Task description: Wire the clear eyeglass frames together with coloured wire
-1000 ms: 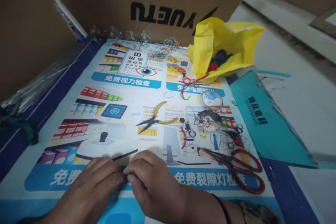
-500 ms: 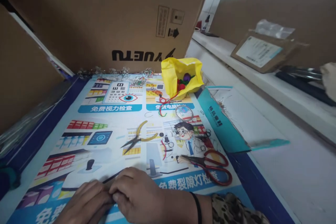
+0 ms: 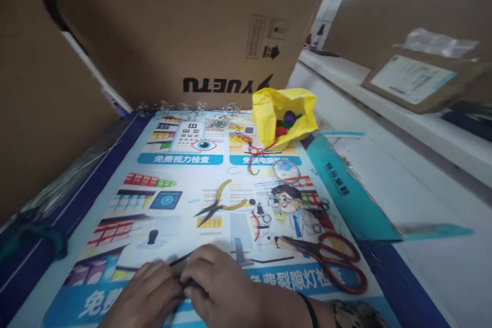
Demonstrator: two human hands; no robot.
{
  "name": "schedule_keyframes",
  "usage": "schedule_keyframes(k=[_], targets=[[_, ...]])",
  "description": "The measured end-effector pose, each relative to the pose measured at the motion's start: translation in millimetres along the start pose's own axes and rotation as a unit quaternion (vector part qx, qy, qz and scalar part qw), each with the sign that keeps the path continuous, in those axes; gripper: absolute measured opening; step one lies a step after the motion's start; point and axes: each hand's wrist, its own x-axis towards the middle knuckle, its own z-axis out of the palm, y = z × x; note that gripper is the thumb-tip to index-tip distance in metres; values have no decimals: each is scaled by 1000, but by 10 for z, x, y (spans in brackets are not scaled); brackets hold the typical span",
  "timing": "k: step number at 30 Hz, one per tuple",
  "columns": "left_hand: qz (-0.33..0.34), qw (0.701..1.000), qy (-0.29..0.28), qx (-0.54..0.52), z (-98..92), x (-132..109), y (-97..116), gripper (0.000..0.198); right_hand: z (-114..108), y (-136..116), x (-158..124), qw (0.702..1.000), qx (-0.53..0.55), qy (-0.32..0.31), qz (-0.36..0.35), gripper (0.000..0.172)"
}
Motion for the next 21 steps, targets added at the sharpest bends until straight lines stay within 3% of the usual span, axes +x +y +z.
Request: schedule_keyframes(k=[4,6,8,10,13,16,21], targets=[[-64,990,-15,-125,-102,23,56,11,-37,6,-40,1000,-1,10,16,14],[-138,967,15,-214,-173,25,24,12,-36,35,-52,999,-25,40,14,12],[-224,937,63,-259,-219,19,-30,13,-27,58,-53,998,-42,29,24,13],[-266,917,91,-281,-230,9,-71,14,-19,60,-47,998,-62,3,25,17],[-289,898,118,-312,-201,-12,-87,13,-11,36,-35,995,-94,-13,25,14],[-302,878,135,-345,-160,-33,-82,14,-3,28,-33,994,-102,0,28,5],[-320,857,151,-374,-133,-50,-89,15,-1,50,-35,996,-79,22,31,6]])
